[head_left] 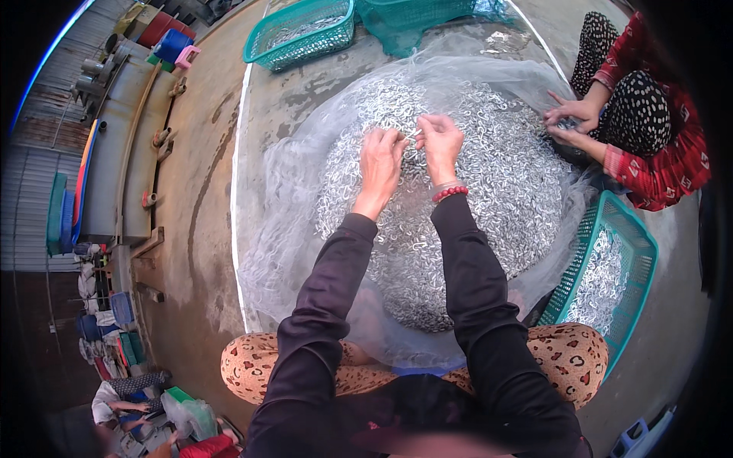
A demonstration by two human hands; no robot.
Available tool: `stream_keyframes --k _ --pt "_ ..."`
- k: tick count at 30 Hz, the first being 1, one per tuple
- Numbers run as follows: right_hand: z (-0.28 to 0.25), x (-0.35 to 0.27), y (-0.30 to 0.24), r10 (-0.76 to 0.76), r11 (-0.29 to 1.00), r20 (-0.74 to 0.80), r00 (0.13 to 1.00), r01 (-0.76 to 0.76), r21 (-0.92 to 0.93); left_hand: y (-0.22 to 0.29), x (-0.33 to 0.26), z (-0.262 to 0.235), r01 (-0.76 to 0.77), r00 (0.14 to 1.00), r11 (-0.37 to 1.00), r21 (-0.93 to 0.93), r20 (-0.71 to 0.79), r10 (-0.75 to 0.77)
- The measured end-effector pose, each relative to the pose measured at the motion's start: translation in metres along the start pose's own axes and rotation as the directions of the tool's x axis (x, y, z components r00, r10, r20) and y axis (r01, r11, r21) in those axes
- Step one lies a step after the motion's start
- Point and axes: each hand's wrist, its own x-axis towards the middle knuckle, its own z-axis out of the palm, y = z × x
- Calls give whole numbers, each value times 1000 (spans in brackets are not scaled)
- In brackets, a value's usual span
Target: The person sits cross-legged and repeatedly picks small silver fish from a large pile on a white sheet, handling them one at a time and placing them into a green basket. The person occasionally spreads the pile with both hands to access more fish.
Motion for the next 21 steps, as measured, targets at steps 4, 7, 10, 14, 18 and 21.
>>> stream_keyframes --k 4,7,10,14,18,21 --pt "3 -3 1 -16 999 -18 1000 17 43 0 4 1 154 984 977 -146 112 -138" --pt "4 -4 1 -19 1000 11 1000 19 -25 0 4 4 257 961 951 -173 150 -232" --pt "7 -4 3 -67 987 80 995 78 -140 -4 4 9 363 928 891 -272 186 -321" --pt "7 -4 9 -12 1000 131 991 15 -20 -15 5 22 488 870 751 -445 178 -460" --pt "-13 1 4 195 947 -2 981 -188 260 -33 9 26 597 758 555 -580 179 -627" --pt "-31 1 -5 356 882 165 920 -389 268 -35 8 18 542 782 329 -773 320 -535"
